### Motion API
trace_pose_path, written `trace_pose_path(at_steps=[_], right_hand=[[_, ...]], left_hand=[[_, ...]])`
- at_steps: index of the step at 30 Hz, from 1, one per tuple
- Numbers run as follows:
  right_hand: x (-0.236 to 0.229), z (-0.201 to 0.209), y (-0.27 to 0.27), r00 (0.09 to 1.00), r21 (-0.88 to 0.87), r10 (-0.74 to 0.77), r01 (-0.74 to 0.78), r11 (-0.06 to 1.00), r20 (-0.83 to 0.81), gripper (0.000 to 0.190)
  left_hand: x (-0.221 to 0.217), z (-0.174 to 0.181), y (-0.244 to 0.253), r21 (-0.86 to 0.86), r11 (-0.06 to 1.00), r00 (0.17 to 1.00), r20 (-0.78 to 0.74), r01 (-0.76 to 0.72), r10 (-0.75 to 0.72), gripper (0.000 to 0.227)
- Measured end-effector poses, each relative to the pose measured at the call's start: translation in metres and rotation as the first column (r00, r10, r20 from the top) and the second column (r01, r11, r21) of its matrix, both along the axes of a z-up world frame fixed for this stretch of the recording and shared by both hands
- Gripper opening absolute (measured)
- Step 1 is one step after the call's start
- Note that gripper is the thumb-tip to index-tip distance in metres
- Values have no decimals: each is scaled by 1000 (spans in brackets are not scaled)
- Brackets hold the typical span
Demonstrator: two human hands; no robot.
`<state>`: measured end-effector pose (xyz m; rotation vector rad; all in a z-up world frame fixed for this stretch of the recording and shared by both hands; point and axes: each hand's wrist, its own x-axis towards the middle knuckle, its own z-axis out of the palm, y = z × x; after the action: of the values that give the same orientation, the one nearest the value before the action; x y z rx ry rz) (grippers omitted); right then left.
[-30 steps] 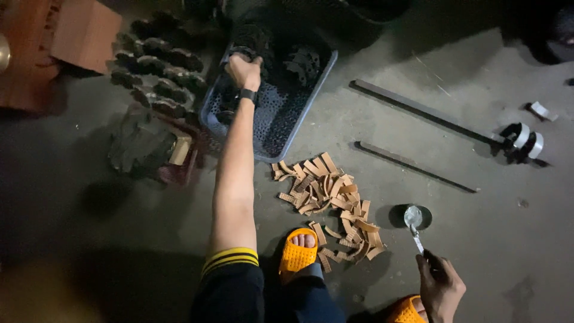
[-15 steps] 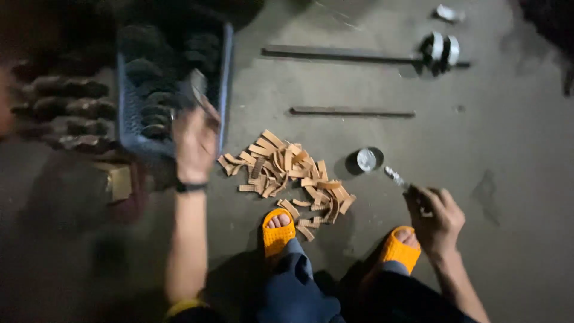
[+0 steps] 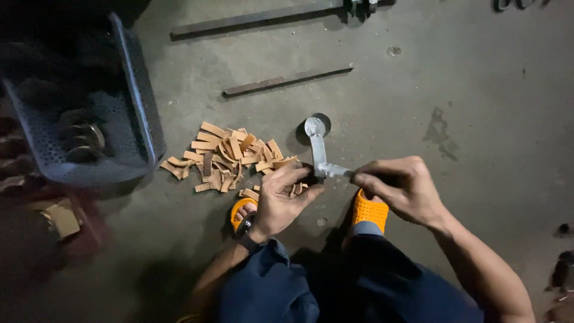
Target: The person repeatedly picks up small metal rings from a plastic basket, applies a white paste from a small metal cup using a flat metal tool, and places the coated rings onto a long metal bar on the floor. The process is repeated for multiple rings throughout the clip.
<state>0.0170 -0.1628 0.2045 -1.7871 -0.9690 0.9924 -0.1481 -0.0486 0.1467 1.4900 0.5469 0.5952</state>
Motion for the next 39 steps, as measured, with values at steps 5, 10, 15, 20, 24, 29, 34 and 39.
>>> trace_pose_path(at_steps=[5, 10, 15, 20, 24, 29, 34, 39], right_hand=[[-5, -17, -3, 993, -49, 23, -29, 998, -114, 12], [3, -23, -8, 1000, -59, -1, 1, 998, -8, 12], [0, -16, -19, 988, -84, 49, -37, 996, 146, 11], [-7, -15, -29, 922, 4, 140, -152, 988, 362, 9], [-6, -8, -16, 925, 11, 149, -163, 987, 349, 7], [-6, -7, -11, 932, -22, 139, -139, 990, 335, 6], [-4, -13, -13, 948, -30, 112, -108, 994, 298, 7], [1, -9, -8, 965, -48, 104, -95, 994, 241, 9]], left_hand=[[3, 6, -2, 15, 999, 999, -10, 39, -39, 16], [3, 5, -6, -22, 1000, 1000, 17, -12, 13, 16], [-1, -1, -5, -23, 999, 998, 32, -46, 47, 17], [4, 10, 1, -53, 999, 999, 46, -6, 9, 14], [2, 7, 0, 42, 999, 998, 63, 21, -24, 15], [-3, -3, -3, 70, 996, 997, 53, 51, -55, 14], [-4, -2, -1, 123, 990, 996, 45, 76, -82, 13], [-4, 1, 2, 120, 986, 991, 38, 120, -125, 12]])
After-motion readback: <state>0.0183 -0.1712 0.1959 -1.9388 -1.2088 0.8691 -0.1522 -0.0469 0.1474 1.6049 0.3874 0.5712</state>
